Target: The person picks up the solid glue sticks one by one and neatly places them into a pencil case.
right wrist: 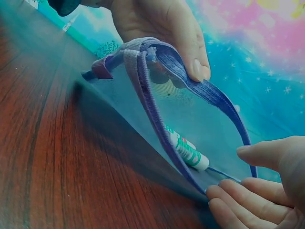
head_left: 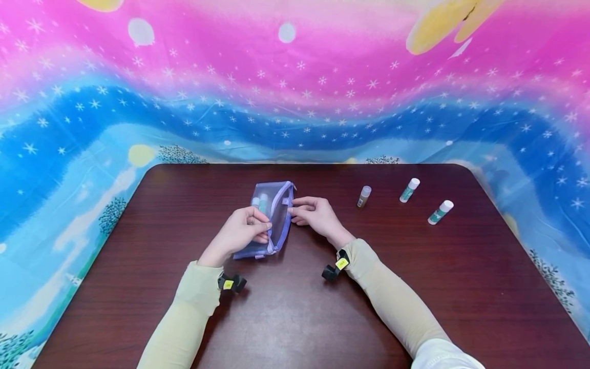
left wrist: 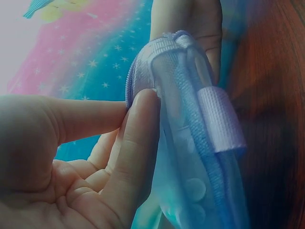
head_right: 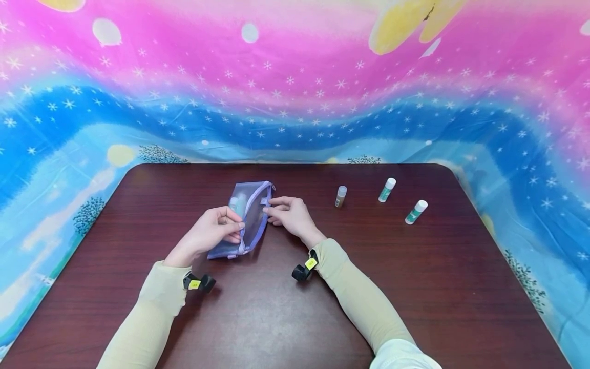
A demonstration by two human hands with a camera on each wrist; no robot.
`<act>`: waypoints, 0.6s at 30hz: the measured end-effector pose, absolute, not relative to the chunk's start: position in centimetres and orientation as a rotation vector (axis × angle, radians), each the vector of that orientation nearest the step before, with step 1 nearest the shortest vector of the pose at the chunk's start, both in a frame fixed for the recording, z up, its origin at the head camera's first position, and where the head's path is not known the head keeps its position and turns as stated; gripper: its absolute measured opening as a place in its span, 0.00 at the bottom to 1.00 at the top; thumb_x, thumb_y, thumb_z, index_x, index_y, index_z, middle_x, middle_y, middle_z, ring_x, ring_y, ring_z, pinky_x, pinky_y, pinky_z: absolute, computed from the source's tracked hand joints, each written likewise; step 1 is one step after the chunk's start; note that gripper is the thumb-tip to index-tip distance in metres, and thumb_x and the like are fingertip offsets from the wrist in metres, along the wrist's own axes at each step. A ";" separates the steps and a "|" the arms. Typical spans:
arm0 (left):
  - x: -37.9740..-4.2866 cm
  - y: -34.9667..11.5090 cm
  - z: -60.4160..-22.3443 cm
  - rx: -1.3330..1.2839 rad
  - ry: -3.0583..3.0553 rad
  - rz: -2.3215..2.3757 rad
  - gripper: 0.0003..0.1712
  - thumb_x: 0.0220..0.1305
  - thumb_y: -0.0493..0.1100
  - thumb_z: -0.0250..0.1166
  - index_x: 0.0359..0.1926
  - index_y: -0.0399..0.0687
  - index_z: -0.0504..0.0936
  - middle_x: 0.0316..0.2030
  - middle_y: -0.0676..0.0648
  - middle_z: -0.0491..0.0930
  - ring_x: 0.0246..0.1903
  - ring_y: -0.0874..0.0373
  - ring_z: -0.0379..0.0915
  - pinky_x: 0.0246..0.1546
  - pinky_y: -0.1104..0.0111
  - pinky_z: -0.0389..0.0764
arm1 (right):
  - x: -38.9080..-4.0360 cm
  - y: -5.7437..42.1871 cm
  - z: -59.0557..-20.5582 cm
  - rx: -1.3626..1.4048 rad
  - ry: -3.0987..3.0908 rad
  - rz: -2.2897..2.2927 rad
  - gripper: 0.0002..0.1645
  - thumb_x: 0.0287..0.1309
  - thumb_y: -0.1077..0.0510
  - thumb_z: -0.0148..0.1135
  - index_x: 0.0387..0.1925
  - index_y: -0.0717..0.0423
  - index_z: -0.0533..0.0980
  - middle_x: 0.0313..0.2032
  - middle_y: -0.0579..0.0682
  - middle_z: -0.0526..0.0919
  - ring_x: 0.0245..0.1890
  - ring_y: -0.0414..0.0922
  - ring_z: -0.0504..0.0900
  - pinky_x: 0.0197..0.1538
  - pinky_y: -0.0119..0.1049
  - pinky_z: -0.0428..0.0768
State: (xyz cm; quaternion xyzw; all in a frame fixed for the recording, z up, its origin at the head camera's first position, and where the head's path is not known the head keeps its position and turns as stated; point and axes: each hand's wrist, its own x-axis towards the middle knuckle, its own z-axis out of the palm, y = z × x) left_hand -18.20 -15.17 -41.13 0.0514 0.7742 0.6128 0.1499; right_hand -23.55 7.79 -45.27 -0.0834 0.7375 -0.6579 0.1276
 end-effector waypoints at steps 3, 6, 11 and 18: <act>-18.2 -15.2 -41.2 0.158 2.227 1.765 0.08 0.68 0.31 0.66 0.43 0.28 0.77 0.29 0.38 0.82 0.26 0.53 0.83 0.34 0.63 0.89 | -23.6 7.8 -45.2 -0.244 2.160 -1.906 0.26 0.65 0.55 0.71 0.58 0.67 0.79 0.43 0.63 0.87 0.39 0.56 0.88 0.44 0.45 0.88; -18.2 -15.2 -41.1 0.180 2.227 1.778 0.08 0.69 0.31 0.66 0.43 0.28 0.77 0.29 0.38 0.82 0.26 0.53 0.83 0.33 0.63 0.89 | -23.5 7.8 -45.0 -0.247 2.182 -1.903 0.24 0.65 0.55 0.70 0.57 0.66 0.80 0.43 0.61 0.88 0.40 0.56 0.88 0.44 0.45 0.88; -18.3 -15.1 -41.2 0.187 2.227 1.792 0.07 0.69 0.30 0.65 0.42 0.28 0.77 0.30 0.38 0.82 0.26 0.54 0.82 0.32 0.64 0.89 | -23.4 7.7 -44.8 -0.258 2.223 -1.908 0.21 0.67 0.56 0.68 0.55 0.66 0.81 0.43 0.58 0.88 0.41 0.56 0.88 0.45 0.46 0.88; -18.2 -15.1 -41.2 0.180 2.234 1.784 0.07 0.68 0.30 0.66 0.42 0.28 0.77 0.30 0.38 0.82 0.26 0.53 0.83 0.33 0.63 0.89 | -23.4 7.8 -44.4 -0.259 2.256 -1.934 0.20 0.66 0.56 0.68 0.54 0.65 0.81 0.43 0.58 0.88 0.42 0.56 0.87 0.47 0.45 0.87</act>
